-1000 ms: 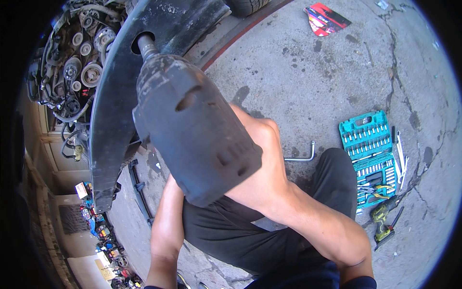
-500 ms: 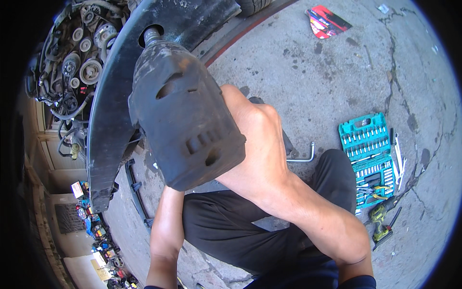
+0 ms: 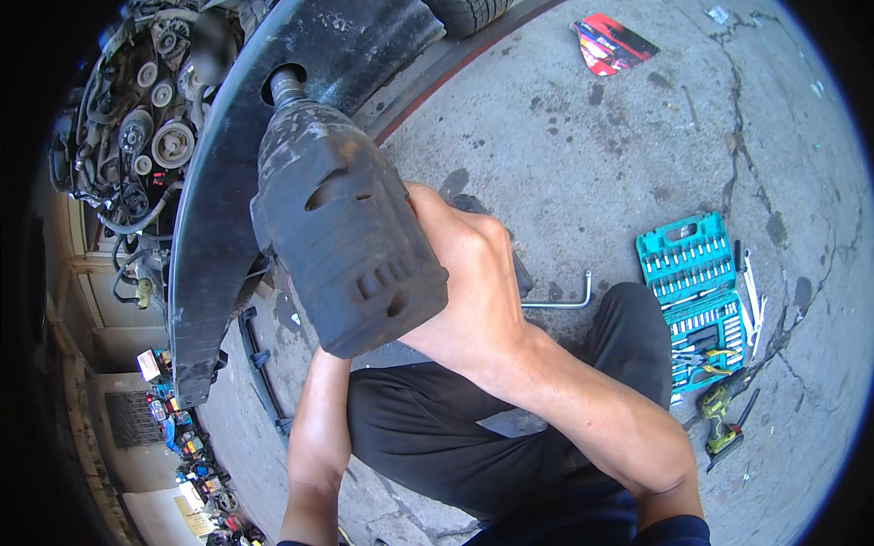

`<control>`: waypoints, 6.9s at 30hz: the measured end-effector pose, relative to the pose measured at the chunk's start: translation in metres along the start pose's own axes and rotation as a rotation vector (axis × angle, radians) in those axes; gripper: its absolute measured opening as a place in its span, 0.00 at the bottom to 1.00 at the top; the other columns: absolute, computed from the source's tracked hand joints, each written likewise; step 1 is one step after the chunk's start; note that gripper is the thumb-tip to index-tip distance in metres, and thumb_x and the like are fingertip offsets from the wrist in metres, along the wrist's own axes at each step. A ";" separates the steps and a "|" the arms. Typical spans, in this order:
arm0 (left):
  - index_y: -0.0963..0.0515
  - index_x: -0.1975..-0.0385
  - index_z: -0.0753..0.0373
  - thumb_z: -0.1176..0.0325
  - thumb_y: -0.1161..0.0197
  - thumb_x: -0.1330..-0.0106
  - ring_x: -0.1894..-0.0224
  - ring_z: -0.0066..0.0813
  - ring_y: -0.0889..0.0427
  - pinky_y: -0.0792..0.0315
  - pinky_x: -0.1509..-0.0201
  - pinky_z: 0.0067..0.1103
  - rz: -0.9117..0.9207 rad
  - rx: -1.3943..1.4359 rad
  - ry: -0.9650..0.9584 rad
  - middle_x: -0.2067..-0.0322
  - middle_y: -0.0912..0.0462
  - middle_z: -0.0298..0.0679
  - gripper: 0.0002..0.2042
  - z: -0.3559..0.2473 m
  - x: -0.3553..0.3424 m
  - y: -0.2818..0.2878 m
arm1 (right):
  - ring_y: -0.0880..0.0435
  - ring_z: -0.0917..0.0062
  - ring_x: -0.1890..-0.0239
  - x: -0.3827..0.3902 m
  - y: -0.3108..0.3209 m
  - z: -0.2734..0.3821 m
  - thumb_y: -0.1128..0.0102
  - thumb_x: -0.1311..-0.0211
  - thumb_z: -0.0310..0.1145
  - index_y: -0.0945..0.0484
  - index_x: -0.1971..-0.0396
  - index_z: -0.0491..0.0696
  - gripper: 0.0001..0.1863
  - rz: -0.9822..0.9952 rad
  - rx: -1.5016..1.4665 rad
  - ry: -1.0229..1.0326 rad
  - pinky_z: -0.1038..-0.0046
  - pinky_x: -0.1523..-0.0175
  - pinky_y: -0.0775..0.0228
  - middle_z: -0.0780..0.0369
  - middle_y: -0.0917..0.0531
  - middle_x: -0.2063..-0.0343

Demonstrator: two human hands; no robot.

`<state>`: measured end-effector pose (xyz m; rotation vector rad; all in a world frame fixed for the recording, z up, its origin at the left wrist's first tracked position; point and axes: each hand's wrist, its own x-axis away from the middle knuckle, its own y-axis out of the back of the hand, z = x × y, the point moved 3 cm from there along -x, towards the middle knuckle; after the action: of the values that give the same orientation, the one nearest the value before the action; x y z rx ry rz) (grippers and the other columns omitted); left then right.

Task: The person works on a detached car bumper, using a socket wrench and an impact driver to loosen and remove bolts. They apply lubricant to the bolt area and continue removing fasteners from the bumper.

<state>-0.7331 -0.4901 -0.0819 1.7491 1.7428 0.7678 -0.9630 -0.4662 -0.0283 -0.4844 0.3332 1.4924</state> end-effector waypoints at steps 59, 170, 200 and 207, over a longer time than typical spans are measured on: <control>0.38 0.34 0.74 0.50 0.32 0.36 0.37 0.51 0.29 0.34 0.33 0.38 -0.136 0.412 0.210 0.38 0.32 0.61 0.40 0.027 -0.043 -0.093 | 0.15 0.67 0.71 0.189 0.105 -0.069 0.28 0.54 0.27 0.17 0.70 0.46 0.09 0.130 0.402 -0.150 0.69 0.65 0.23 0.61 0.15 0.72; 0.33 0.45 0.64 0.57 0.54 0.22 0.68 0.25 0.30 0.34 0.59 0.25 0.464 1.395 0.982 0.66 0.28 0.36 0.17 0.050 0.189 -0.141 | 0.29 0.63 0.36 0.189 0.102 -0.297 0.41 0.43 0.31 0.31 0.38 0.42 0.30 0.596 1.585 -0.073 0.53 0.29 0.47 0.55 0.25 0.44; 0.37 0.79 0.54 0.48 0.53 0.23 0.81 0.23 0.40 0.41 0.74 0.24 -0.233 1.793 0.357 0.84 0.40 0.30 0.22 -0.005 0.232 -0.019 | 0.28 0.83 0.78 0.175 0.020 0.046 0.40 0.37 0.26 0.24 0.62 0.38 0.08 0.567 -0.152 -1.467 0.78 0.71 0.33 0.66 0.27 0.79; 0.39 0.85 0.51 0.34 0.60 0.27 0.82 0.22 0.42 0.42 0.70 0.24 -0.307 2.004 0.119 0.88 0.43 0.26 0.30 -0.057 0.289 0.017 | 0.25 0.75 0.69 0.184 -0.025 0.109 0.47 0.34 0.28 0.29 0.57 0.38 0.10 -0.214 -0.969 -1.815 0.76 0.62 0.32 0.65 0.27 0.78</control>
<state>-0.7641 -0.2024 -0.0255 2.0491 2.9241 -1.7060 -0.9359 -0.2528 -0.0238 0.2486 -1.8290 1.2518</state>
